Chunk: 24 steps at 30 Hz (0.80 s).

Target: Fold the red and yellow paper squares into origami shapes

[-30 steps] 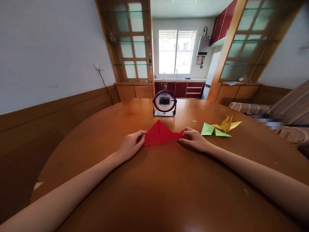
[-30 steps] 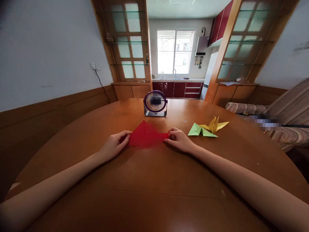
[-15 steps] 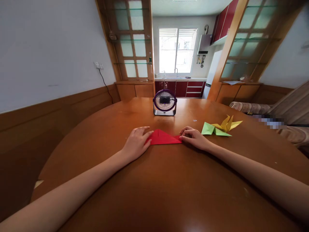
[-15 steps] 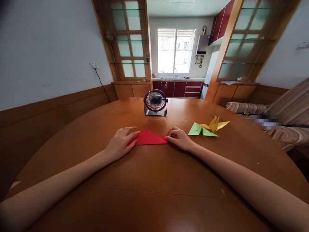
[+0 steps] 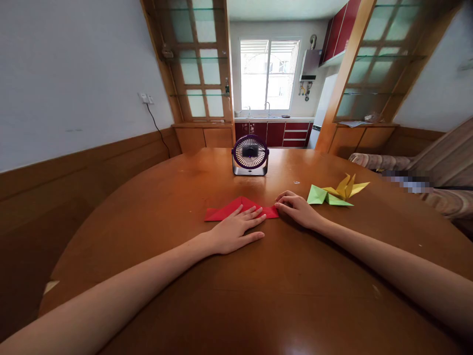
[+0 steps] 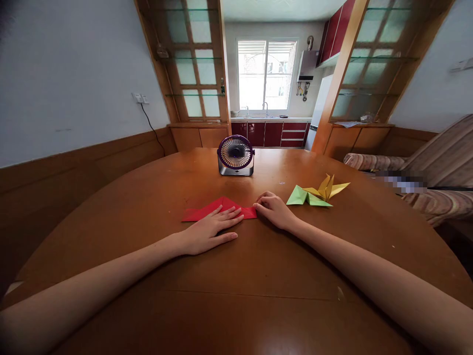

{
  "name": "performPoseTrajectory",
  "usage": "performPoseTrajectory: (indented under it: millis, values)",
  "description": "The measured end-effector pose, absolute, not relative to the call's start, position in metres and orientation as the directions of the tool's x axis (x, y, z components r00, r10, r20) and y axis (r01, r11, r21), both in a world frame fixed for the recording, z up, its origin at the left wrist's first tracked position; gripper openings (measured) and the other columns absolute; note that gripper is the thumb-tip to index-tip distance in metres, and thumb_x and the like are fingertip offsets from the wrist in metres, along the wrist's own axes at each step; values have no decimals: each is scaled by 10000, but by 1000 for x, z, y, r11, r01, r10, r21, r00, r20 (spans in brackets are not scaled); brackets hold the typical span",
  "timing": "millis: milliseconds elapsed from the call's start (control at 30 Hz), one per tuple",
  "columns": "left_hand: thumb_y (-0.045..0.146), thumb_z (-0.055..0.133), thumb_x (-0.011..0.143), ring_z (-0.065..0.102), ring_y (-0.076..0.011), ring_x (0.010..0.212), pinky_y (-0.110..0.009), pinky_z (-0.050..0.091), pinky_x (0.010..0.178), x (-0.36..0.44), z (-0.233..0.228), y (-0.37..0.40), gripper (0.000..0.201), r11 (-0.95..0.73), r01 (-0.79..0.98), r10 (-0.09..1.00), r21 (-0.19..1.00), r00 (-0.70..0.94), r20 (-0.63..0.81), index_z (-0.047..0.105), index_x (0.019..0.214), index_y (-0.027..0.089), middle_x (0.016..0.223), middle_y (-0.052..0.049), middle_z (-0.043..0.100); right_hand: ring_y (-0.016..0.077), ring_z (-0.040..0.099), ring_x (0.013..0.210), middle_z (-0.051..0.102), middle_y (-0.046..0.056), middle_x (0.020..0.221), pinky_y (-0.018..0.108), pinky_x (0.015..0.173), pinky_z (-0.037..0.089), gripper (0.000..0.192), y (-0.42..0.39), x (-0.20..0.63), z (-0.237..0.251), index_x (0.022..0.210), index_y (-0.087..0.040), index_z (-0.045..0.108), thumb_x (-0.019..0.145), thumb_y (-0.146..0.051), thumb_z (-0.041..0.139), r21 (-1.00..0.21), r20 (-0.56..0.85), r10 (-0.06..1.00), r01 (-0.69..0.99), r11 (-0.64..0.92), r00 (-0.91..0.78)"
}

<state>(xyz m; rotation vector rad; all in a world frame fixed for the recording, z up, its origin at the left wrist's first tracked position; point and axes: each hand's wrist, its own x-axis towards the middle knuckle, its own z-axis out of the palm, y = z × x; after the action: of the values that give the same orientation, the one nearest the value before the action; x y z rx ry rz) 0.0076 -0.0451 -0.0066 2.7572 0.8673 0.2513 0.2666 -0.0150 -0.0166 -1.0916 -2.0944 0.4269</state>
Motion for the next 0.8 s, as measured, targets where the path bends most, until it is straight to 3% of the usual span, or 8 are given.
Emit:
performPoseTrajectory:
  millis: [233,367,500,633,800]
  values:
    - [602,291,965,156,-248,1466,-516,67,1182,7,-7,-45,614,-798,538,578,270,810,95,287,1491,285,1563,-48,240,213,602,899,665,78,937,368,859,459,334,-18,267,-10,816,-173,700,890,-448,526,-666,385,831,503,552,-402]
    - [608,282,964,168,-236,1465,-502,66,1185,8,-7,-45,619,-789,550,588,273,805,77,288,1490,282,1569,-44,227,218,624,872,696,47,893,362,819,470,337,-19,268,-8,932,-180,678,876,-475,527,-776,320,875,430,462,-363]
    - [614,282,961,170,-240,1464,-503,62,1184,8,-7,-44,623,-785,557,593,269,802,71,291,1489,285,1569,-47,227,230,650,958,723,48,954,394,915,459,366,-23,264,-7,1095,-193,628,864,-467,554,-858,292,888,314,407,-355]
    - [616,288,958,166,-240,1465,-495,69,1185,9,-6,-44,634,-781,567,600,264,798,63,284,1493,275,1570,-53,226,240,655,1011,740,65,979,425,978,437,432,-27,261,-8,1206,-191,577,866,-457,568,-891,275,885,246,381,-375]
    - [610,297,960,177,-235,1463,-489,87,1185,8,-6,-45,623,-784,565,599,258,797,72,288,1491,284,1569,-59,232,250,653,1034,734,82,1031,447,985,443,424,-31,260,-9,1186,-178,613,877,-464,562,-870,271,885,297,393,-378]
